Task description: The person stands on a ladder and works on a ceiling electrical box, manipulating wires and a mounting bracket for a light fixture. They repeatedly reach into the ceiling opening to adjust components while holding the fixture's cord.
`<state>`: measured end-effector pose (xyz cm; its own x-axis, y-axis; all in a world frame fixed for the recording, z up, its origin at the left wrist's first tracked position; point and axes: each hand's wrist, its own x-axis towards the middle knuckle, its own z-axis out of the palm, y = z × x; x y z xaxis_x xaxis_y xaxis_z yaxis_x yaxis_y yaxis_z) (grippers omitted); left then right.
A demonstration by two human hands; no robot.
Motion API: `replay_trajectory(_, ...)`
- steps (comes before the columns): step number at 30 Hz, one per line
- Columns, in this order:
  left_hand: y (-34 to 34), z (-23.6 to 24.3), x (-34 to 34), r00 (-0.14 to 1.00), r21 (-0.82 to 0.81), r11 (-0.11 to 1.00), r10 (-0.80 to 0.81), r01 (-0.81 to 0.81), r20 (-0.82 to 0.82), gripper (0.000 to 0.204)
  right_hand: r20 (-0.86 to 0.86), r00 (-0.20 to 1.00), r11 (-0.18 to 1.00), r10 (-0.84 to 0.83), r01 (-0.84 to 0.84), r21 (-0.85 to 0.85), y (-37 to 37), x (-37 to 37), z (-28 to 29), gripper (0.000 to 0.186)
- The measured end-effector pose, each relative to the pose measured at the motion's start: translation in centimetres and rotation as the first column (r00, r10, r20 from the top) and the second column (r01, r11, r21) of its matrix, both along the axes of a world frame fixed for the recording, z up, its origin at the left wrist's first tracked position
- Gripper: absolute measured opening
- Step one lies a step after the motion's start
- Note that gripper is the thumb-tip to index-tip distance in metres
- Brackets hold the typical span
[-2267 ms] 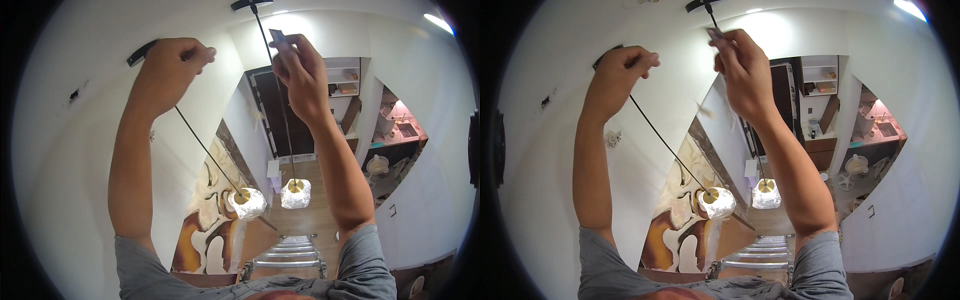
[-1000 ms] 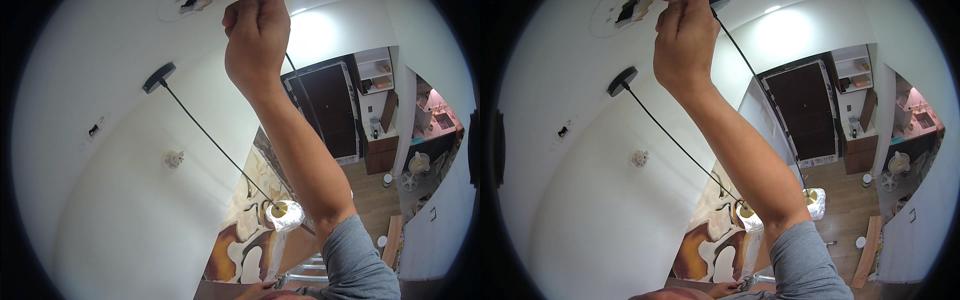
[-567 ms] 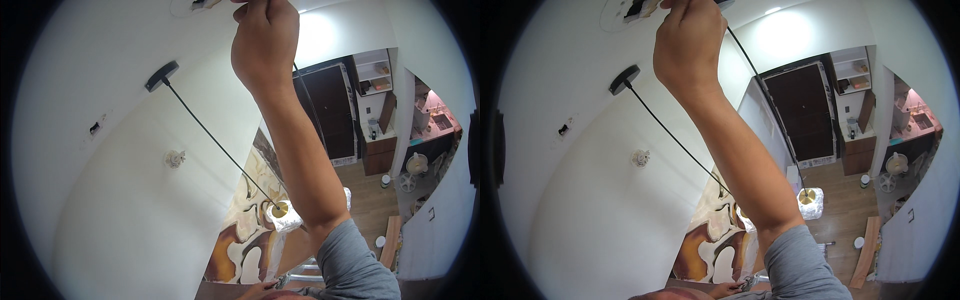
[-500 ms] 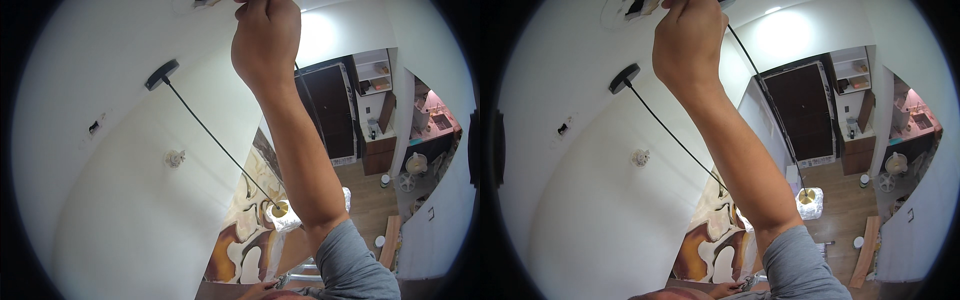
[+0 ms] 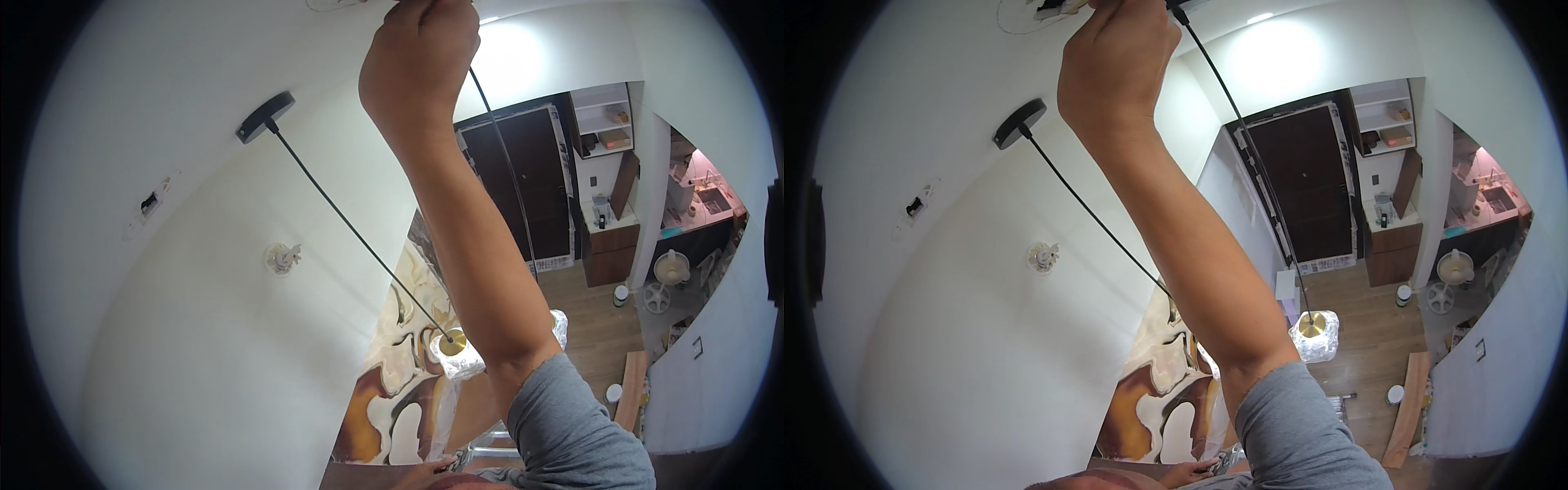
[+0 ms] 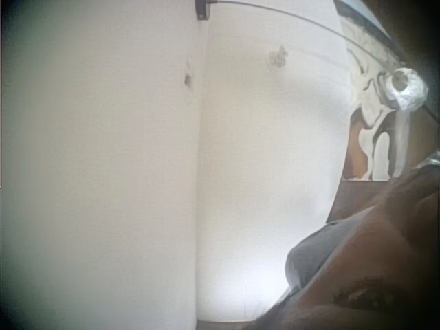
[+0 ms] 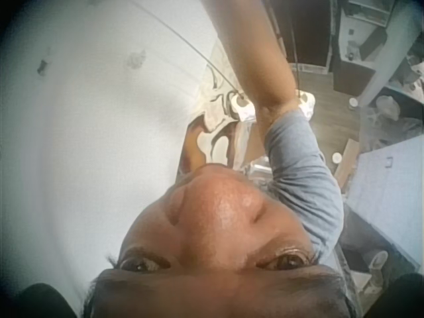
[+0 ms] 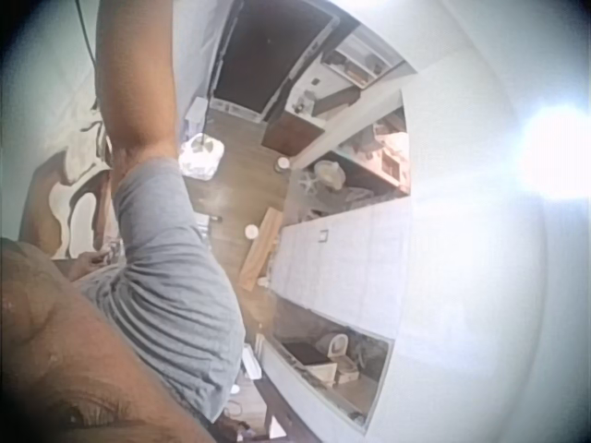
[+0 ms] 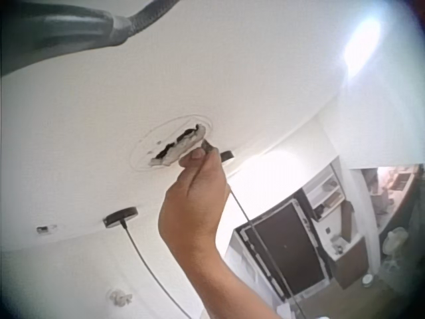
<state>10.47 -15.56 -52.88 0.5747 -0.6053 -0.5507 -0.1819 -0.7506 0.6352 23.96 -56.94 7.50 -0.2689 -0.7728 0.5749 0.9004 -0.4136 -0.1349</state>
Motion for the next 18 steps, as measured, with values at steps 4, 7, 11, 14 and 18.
replay_trajectory(4, -0.2, 0.2, 0.2, 1.000, 0.004, 1.000, -0.012, 0.012, 0.016, 0.054, -0.029, 0.998, 0.998, 0.047, -0.049, -0.048, 0.2, 1.2, 0.2, 0.034)
replay_trajectory(7, 0.0, 0.0, -0.2, 1.000, -0.001, 1.000, -0.011, 0.011, 0.018, 0.054, -0.058, 0.986, 0.985, 0.154, -0.158, -0.073, 0.6, 0.5, -0.2, 0.035)
replay_trajectory(11, -0.1, -0.1, 0.2, 0.999, -0.009, 1.000, -0.024, 0.024, 0.027, 0.054, -0.066, 0.986, 0.988, 0.153, -0.154, -0.016, 0.9, 0.7, 0.3, 0.036)
replay_trajectory(14, -0.1, -0.2, -0.1, 0.999, -0.010, 1.000, -0.024, 0.024, 0.031, 0.054, -0.095, 0.975, 0.979, 0.201, -0.204, -0.025, 1.0, 0.7, 0.1, 0.037)
replay_trajectory(18, 0.0, -0.2, -0.1, 0.999, -0.009, 1.000, -0.020, 0.020, 0.036, 0.054, -0.111, 0.964, 0.969, 0.240, -0.244, -0.029, 1.3, 0.6, 0.2, 0.038)
